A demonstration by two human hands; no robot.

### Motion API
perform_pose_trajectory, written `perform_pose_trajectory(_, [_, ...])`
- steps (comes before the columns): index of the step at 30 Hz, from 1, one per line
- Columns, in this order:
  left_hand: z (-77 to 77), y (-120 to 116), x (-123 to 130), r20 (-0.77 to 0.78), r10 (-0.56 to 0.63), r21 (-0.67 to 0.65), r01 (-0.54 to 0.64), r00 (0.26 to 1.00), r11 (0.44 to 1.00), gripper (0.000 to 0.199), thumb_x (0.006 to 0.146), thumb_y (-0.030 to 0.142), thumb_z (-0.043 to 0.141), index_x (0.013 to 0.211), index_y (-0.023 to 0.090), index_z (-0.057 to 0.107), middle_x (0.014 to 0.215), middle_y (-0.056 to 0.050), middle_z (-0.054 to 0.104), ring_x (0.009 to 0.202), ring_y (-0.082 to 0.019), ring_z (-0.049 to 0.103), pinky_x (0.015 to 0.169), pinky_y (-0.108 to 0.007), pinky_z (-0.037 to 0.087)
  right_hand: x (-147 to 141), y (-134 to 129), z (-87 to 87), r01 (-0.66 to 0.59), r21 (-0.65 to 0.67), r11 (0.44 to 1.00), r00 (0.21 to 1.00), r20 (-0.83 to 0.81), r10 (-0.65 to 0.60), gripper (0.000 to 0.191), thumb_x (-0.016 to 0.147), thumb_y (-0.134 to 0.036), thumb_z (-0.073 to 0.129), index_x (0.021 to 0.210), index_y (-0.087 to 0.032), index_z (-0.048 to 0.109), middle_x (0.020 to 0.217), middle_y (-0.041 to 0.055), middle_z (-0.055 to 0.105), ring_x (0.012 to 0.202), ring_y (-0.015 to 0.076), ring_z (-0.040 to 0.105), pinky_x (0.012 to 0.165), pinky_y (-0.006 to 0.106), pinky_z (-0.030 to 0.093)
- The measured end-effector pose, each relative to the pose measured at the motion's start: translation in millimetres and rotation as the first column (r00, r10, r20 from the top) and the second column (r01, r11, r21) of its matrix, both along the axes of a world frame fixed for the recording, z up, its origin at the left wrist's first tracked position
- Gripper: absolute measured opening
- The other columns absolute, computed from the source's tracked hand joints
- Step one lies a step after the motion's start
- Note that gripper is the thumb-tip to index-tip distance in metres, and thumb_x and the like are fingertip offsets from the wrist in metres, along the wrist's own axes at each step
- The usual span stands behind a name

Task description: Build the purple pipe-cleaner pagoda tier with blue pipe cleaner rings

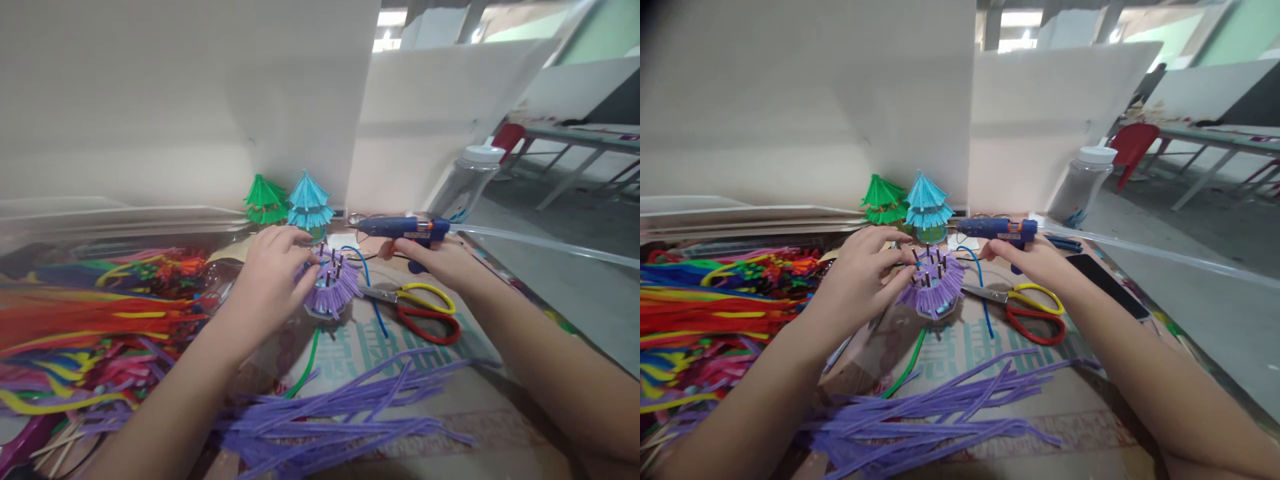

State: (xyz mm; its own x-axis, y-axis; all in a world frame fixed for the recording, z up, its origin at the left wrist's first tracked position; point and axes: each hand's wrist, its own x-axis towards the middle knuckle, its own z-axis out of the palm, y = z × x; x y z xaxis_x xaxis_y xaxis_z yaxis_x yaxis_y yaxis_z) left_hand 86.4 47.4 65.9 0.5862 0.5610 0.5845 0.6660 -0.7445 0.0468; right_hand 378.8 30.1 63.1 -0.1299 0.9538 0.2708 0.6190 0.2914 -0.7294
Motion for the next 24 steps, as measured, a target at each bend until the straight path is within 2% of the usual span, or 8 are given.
perform_pose_trajectory(3, [0.4, 0, -1, 0.003, -0.005, -0.003, 0.005, 1.000, 1.000, 0.018, 0.095, 0.026, 0.057, 0.092, 0.018, 0.073, 0.118, -0.010, 0.067, 0.115, -0.028, 0.058, 0.103, -0.047, 0.044, 13, 30, -5.4, 0.121, -0.089, 0.989, 0.993, 0.025, -0.119, 0.038, 0.086, -0.051, 0.064, 0.098, -0.018, 0.076, 0.098, 0.0092, 0.077, 0.087, 0.0221, 0.069, 0.058, 0.025, 0.048])
perform_pose_trajectory(5, [0.5, 1, -1, 0.006, -0.015, -0.001, 0.015, 1.000, 1.000, 0.017, 0.094, 0.026, 0.058, 0.092, 0.018, 0.073, 0.118, -0.010, 0.067, 0.115, -0.028, 0.058, 0.103, -0.048, 0.044, 22, 56, -14.3, 0.169, -0.095, 0.981, 0.985, 0.047, -0.166, 0.039, 0.083, -0.050, 0.069, 0.105, -0.018, 0.075, 0.096, 0.0086, 0.076, 0.083, 0.0199, 0.067, 0.060, 0.025, 0.048])
perform_pose_trajectory(7, [0.4, 1, -1, 0.012, -0.023, 0.004, 0.023, 1.000, 1.000, 0.017, 0.094, 0.025, 0.058, 0.092, 0.017, 0.073, 0.117, -0.011, 0.067, 0.114, -0.028, 0.058, 0.102, -0.048, 0.044, 28, 81, -24.9, 0.252, -0.129, 0.959, 0.966, 0.101, -0.240, 0.036, 0.080, -0.047, 0.074, 0.092, -0.013, 0.075, 0.077, 0.0080, 0.073, 0.070, 0.0183, 0.063, 0.057, 0.025, 0.046])
perform_pose_trajectory(11, [-0.1, 2, -1, 0.017, -0.030, 0.003, 0.030, 0.999, 1.000, 0.017, 0.094, 0.025, 0.058, 0.091, 0.017, 0.072, 0.115, -0.011, 0.067, 0.112, -0.028, 0.058, 0.101, -0.049, 0.044, 23, 111, -47.1, 0.249, -0.124, 0.961, 0.967, 0.081, -0.240, 0.029, 0.077, -0.038, 0.080, 0.088, -0.012, 0.071, 0.066, 0.0045, 0.068, 0.064, 0.0162, 0.061, 0.058, 0.025, 0.047])
perform_pose_trajectory(15, [-1.2, 3, -2, 0.018, -0.033, -0.003, 0.033, 0.999, 0.999, 0.017, 0.095, 0.025, 0.057, 0.091, 0.017, 0.072, 0.116, -0.011, 0.067, 0.113, -0.028, 0.058, 0.102, -0.049, 0.044, 7, 115, -69.4, 0.249, -0.090, 0.964, 0.966, 0.092, -0.241, 0.025, 0.083, -0.036, 0.076, 0.090, -0.013, 0.068, 0.065, 0.0056, 0.068, 0.062, 0.0163, 0.061, 0.059, 0.027, 0.050])
perform_pose_trajectory(18, [-1.5, 4, -2, 0.023, -0.037, -0.012, 0.038, 0.999, 0.999, 0.016, 0.094, 0.025, 0.058, 0.092, 0.017, 0.072, 0.116, -0.011, 0.067, 0.113, -0.028, 0.058, 0.101, -0.049, 0.044, 2, 114, -78.9, 0.269, -0.058, 0.961, 0.955, 0.150, -0.258, 0.027, 0.083, -0.038, 0.075, 0.092, -0.013, 0.067, 0.068, 0.0078, 0.069, 0.065, 0.0186, 0.063, 0.063, 0.029, 0.051])
perform_pose_trajectory(21, [-1.0, 4, -2, 0.022, -0.036, -0.019, 0.036, 0.999, 0.999, 0.016, 0.094, 0.025, 0.058, 0.092, 0.018, 0.072, 0.116, -0.011, 0.067, 0.112, -0.028, 0.059, 0.101, -0.049, 0.045, 10, 110, -77.6, 0.292, -0.019, 0.956, 0.928, 0.245, -0.279, 0.028, 0.084, -0.037, 0.074, 0.096, -0.013, 0.068, 0.076, 0.0094, 0.072, 0.074, 0.0214, 0.065, 0.070, 0.031, 0.050])
perform_pose_trajectory(24, [-0.1, 3, -2, 0.024, -0.033, -0.024, 0.034, 0.999, 0.999, 0.016, 0.094, 0.025, 0.058, 0.092, 0.018, 0.073, 0.116, -0.010, 0.067, 0.113, -0.028, 0.059, 0.101, -0.049, 0.045, 28, 96, -67.5, 0.317, 0.052, 0.947, 0.879, 0.359, -0.314, 0.022, 0.080, -0.028, 0.075, 0.094, -0.011, 0.069, 0.087, 0.0147, 0.073, 0.088, 0.0272, 0.066, 0.080, 0.036, 0.048])
